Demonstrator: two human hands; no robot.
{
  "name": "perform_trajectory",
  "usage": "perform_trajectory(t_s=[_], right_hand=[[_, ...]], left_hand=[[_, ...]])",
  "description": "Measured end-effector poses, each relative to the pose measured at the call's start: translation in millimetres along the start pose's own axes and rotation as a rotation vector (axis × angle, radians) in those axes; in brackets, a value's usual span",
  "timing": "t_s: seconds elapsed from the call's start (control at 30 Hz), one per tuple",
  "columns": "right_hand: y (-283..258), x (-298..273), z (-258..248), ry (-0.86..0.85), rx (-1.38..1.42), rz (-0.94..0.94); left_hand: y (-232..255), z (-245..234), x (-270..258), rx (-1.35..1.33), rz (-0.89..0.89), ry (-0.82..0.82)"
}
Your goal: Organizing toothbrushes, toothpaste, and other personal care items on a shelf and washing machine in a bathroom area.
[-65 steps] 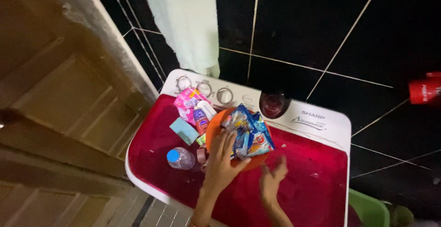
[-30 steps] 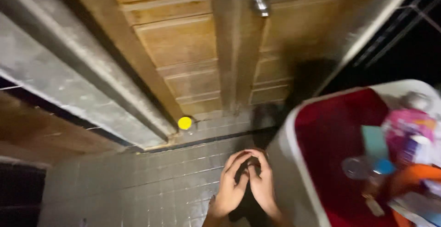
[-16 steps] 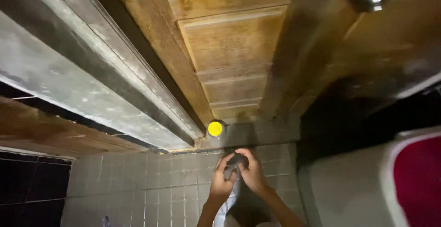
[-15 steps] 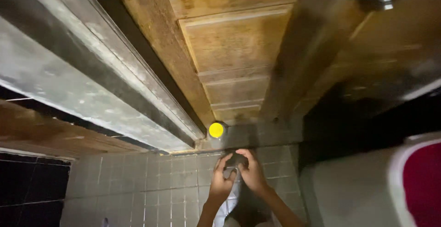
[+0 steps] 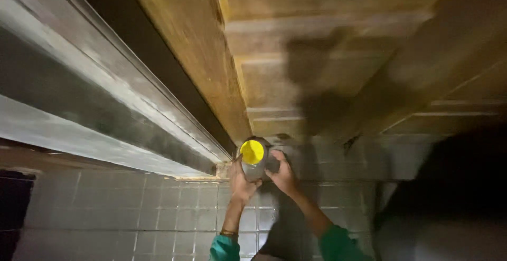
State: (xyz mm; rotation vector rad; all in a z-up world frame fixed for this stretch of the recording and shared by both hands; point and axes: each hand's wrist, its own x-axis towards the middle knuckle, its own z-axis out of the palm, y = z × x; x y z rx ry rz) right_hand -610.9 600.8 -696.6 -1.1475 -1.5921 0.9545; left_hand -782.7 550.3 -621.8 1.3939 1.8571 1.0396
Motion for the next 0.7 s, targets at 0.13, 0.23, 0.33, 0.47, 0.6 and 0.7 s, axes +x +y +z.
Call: perform_trajectory(t_s=[0.13, 0.23, 0.33, 0.47, 0.6, 0.7], right_hand=[[72, 12, 28, -0.123, 0.035, -0.07], [83, 18, 33, -0.232, 0.257, 0.033], [97, 28, 33, -0.323, 0.224, 0.126], [128, 30, 49, -0.386, 0.181, 0.163], [154, 31, 65, -0.333, 0.238, 0.057], [139, 28, 60, -0.291, 0.329, 0.209]], left_hand=[[-71, 33, 36, 0.098, 0.076, 0.003], [-113, 48, 45, 0.035, 0.12, 0.018], [-137, 57, 56, -0.072, 0.107, -0.008], [-165, 75, 65, -0.266, 0.132, -0.09], [-155, 77, 68, -0.297, 0.15, -0.067], [-156, 83, 61, -0.261, 0.169, -0.018]])
